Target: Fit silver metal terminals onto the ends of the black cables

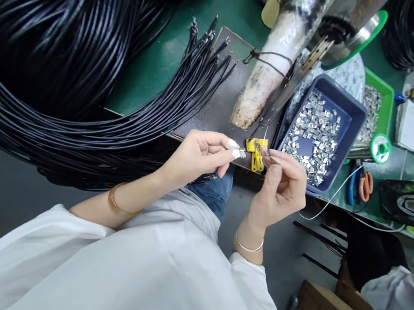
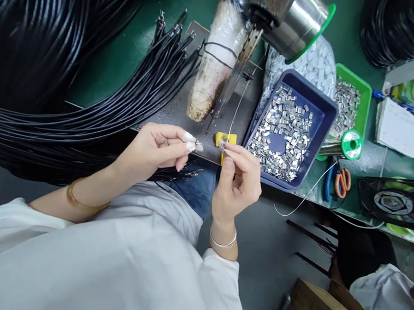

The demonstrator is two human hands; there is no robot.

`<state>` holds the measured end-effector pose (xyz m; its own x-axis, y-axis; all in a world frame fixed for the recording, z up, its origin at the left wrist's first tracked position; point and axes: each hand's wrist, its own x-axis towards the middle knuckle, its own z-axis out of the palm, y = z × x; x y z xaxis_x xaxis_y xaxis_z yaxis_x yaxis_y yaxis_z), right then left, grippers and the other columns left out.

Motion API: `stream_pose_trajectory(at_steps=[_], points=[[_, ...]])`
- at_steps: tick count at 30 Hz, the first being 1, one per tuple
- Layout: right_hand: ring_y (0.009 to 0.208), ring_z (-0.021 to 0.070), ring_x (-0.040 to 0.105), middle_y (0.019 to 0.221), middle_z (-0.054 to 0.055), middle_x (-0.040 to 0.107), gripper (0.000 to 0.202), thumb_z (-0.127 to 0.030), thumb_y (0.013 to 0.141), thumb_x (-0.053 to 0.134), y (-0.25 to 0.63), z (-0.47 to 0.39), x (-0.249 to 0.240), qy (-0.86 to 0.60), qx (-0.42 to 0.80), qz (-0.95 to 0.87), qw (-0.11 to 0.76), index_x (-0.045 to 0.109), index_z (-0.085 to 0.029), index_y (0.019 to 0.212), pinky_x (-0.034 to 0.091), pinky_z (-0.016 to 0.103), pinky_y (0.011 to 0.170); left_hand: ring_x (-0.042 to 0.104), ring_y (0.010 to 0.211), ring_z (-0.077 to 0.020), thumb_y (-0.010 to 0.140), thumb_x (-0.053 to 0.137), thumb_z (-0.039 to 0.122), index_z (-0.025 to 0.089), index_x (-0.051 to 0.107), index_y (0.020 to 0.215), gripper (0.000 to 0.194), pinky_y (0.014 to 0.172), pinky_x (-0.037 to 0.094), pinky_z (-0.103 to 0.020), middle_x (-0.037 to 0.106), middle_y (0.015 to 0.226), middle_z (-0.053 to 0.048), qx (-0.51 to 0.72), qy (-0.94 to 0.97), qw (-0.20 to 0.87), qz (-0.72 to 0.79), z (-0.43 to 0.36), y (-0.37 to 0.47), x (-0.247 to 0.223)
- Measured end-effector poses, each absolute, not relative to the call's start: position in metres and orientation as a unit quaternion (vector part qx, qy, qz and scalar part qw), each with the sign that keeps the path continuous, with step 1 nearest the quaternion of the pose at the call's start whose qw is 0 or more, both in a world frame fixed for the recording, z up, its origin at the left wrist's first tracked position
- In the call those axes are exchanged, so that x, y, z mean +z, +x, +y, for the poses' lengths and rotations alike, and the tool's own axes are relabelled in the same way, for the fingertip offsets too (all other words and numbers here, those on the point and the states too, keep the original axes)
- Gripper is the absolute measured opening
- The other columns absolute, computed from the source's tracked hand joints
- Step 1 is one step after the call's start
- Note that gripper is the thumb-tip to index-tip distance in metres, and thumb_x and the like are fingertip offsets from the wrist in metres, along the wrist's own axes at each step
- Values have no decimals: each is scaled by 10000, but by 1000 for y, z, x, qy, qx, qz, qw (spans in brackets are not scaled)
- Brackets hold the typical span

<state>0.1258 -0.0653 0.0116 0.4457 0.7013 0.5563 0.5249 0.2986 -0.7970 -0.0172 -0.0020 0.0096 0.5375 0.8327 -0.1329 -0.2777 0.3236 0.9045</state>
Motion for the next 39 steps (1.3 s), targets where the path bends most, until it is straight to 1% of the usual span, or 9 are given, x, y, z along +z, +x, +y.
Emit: stream_pose_trajectory(at_steps=[3,8,12,16,23,29,33,36,39], points=[[937,178,731,1023,9,712,198,-168,967,500,126,-68,14,-568,34,-565,598,627,-277,1072,653,411,786,412,418,-40,747,749,259,149,691,730,126,411,290,-177,533,483,47,370,453,741,330,3,-15,8],[862,160,735,968,-2,744,203,-104,849,675,126,-66,9,-540,-51,-645,538,651,-254,985,648,341,734,432,504,-59,705,717,204,148,676,647,91,452,299,-191,553,550,17,387,495,698,344,6,-11,10],[857,155,738,940,11,731,172,-110,894,607,124,-63,3,-542,23,-599,588,620,-243,1004,655,327,724,434,513,-57,693,683,165,145,650,611,91,476,328,-188,543,544,22,394,500,686,352,8,-9,10],[885,160,740,967,27,720,91,-155,919,583,126,-62,1,-563,97,-560,600,589,-232,967,654,331,735,515,568,-71,701,669,150,140,704,644,68,548,420,-191,641,622,1,404,499,684,347,9,-9,12],[900,167,743,988,12,760,151,-114,849,668,131,-60,-3,-551,20,-622,556,637,-242,922,631,349,797,473,537,-66,723,691,195,137,685,597,139,527,403,-194,576,560,20,402,519,669,350,10,-10,13],[867,157,751,1012,-2,768,172,-138,849,676,133,-58,-9,-544,-68,-658,516,622,-264,952,631,313,755,546,584,-90,716,691,195,136,710,620,114,568,457,-204,644,609,-1,404,525,653,368,11,-6,10],[881,150,745,1050,10,756,205,-108,844,669,132,-55,-11,-546,-69,-648,527,607,-256,972,643,307,748,597,627,-94,687,685,147,135,733,657,58,618,496,-197,702,665,-9,418,521,647,367,12,-3,11],[908,160,737,1049,19,748,199,-102,846,663,131,-53,-9,-550,-59,-645,527,613,-248,971,647,328,757,597,608,-88,676,673,138,131,723,643,60,593,488,-187,707,658,-7,429,517,638,376,13,-1,13],[905,163,735,1047,15,742,178,-125,866,647,132,-52,-8,-561,-36,-640,523,620,-259,980,634,307,677,599,599,-89,672,673,149,130,718,643,57,582,493,-192,709,660,-8,431,509,638,385,15,-1,14]])
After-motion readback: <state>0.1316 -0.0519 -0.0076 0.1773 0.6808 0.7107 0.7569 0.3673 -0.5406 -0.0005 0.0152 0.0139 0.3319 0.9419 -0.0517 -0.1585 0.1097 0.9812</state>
